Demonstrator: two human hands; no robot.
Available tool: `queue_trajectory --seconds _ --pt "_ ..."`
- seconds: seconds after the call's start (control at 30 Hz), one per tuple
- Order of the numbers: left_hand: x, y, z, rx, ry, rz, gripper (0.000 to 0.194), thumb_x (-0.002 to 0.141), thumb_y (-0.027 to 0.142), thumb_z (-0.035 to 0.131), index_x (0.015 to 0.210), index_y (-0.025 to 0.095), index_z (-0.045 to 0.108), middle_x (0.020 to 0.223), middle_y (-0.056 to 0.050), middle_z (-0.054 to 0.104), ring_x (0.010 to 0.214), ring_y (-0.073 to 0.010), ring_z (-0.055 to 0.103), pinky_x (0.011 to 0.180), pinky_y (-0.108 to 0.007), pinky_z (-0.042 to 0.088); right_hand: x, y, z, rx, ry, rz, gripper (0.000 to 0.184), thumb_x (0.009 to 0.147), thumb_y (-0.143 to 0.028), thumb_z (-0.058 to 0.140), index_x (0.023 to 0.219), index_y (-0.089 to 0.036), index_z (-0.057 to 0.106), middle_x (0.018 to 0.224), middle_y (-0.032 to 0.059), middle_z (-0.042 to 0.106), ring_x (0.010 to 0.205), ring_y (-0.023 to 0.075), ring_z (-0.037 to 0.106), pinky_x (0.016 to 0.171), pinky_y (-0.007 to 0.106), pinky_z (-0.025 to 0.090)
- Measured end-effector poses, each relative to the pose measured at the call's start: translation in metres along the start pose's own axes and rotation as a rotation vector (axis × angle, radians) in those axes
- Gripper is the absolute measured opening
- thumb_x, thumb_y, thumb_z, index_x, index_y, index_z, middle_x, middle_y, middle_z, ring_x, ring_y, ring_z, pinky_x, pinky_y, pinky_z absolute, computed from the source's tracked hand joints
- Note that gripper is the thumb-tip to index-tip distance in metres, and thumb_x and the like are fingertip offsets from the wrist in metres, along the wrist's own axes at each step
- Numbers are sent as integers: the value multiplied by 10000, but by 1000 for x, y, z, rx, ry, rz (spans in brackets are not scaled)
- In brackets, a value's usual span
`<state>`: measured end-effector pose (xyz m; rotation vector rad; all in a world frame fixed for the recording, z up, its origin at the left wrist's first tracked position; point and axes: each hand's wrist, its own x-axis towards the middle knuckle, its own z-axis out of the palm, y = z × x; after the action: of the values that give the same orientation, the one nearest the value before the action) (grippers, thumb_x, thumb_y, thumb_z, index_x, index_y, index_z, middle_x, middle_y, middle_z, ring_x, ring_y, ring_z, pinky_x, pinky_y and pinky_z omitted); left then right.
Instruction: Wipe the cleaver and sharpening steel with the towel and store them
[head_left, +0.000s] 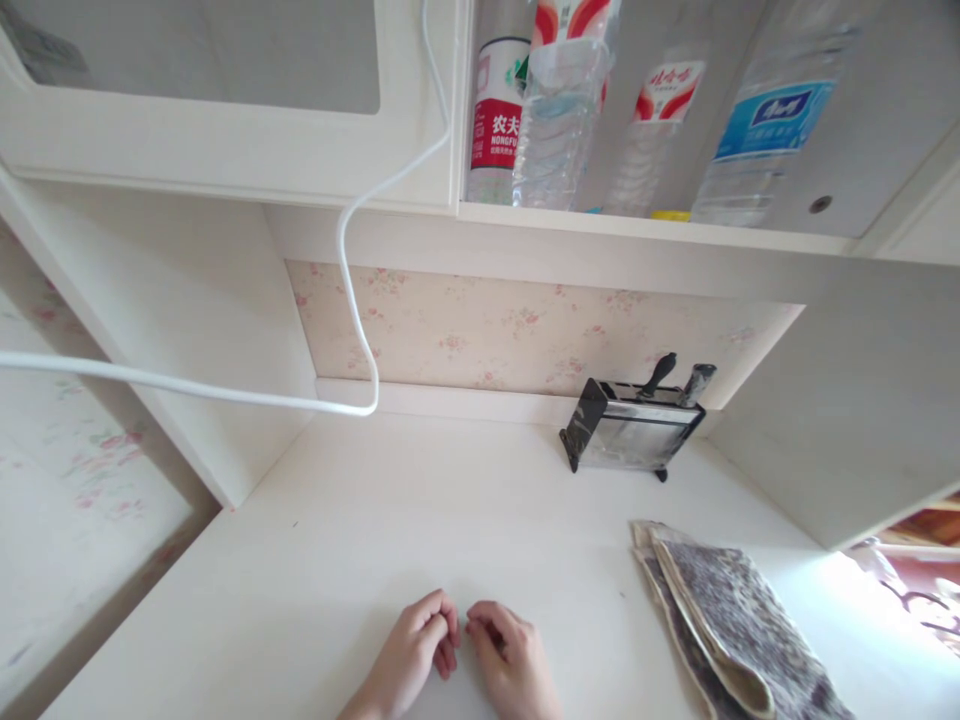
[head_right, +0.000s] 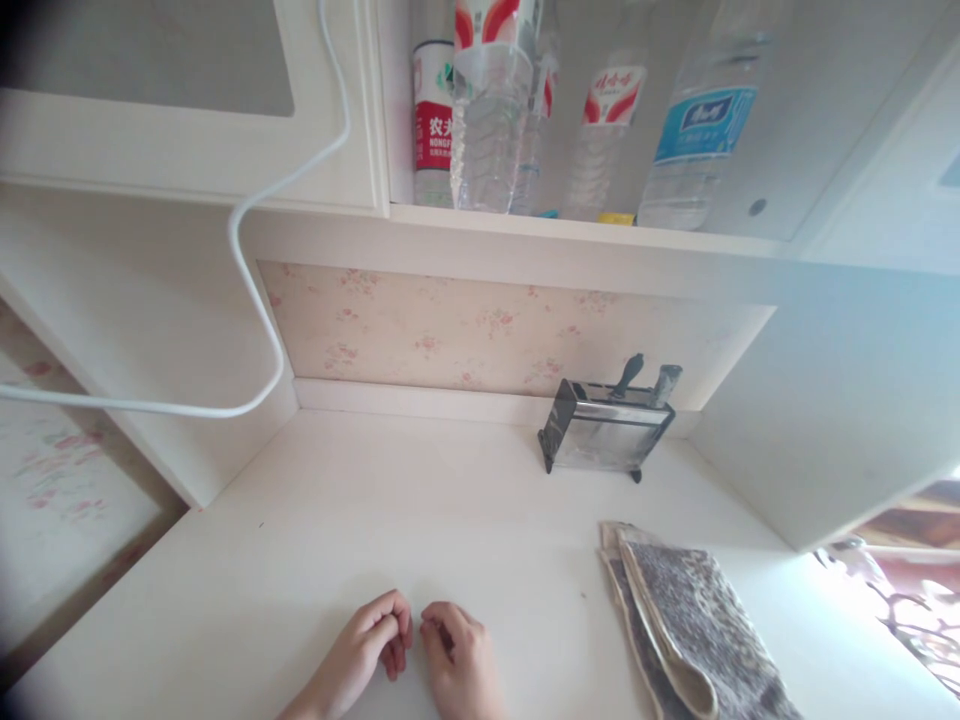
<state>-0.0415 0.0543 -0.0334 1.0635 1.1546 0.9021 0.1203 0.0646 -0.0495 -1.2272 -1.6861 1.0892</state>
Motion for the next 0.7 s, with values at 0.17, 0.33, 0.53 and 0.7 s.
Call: queue_trajectory --seconds 0.17,0.33,0.53,0.7 --pt "-1 -2 0 57 5 16 150 762 234 389 690 182 509 596 3 544 549 -141 541 537 -256 419 13 -18 -30 699 -13 423 174 773 -353 657 824 -189 628 755 17 632 536 97 521 528 210 436" --pt "0 -5 0 72 -2 24 146 763 247 410 667 185 502 635 -8 551 577 -143 546 548 -254 420 35 -25 -96 858 124 473 157 748 -296 716 828 -187 637 733 -9 596 515 74 500 499 180 442" --pt "3 -6 1 74 2 0 147 765 276 413 661 196 479 664 -11 554 578 -146 532 544 -256 411 75 -9 -205 760 299 398 199 730 -225 718 913 -182 654 776 14 635 558 85 560 512 182 481" --pt "5 -9 9 289 4 -3 168 754 271 413 619 206 488 591 -5 551 531 -139 485 542 -250 375 116 -1 -285 644 608 312 183 673 -193 668 851 -167 638 740 19 626 542 95 549 484 200 484"
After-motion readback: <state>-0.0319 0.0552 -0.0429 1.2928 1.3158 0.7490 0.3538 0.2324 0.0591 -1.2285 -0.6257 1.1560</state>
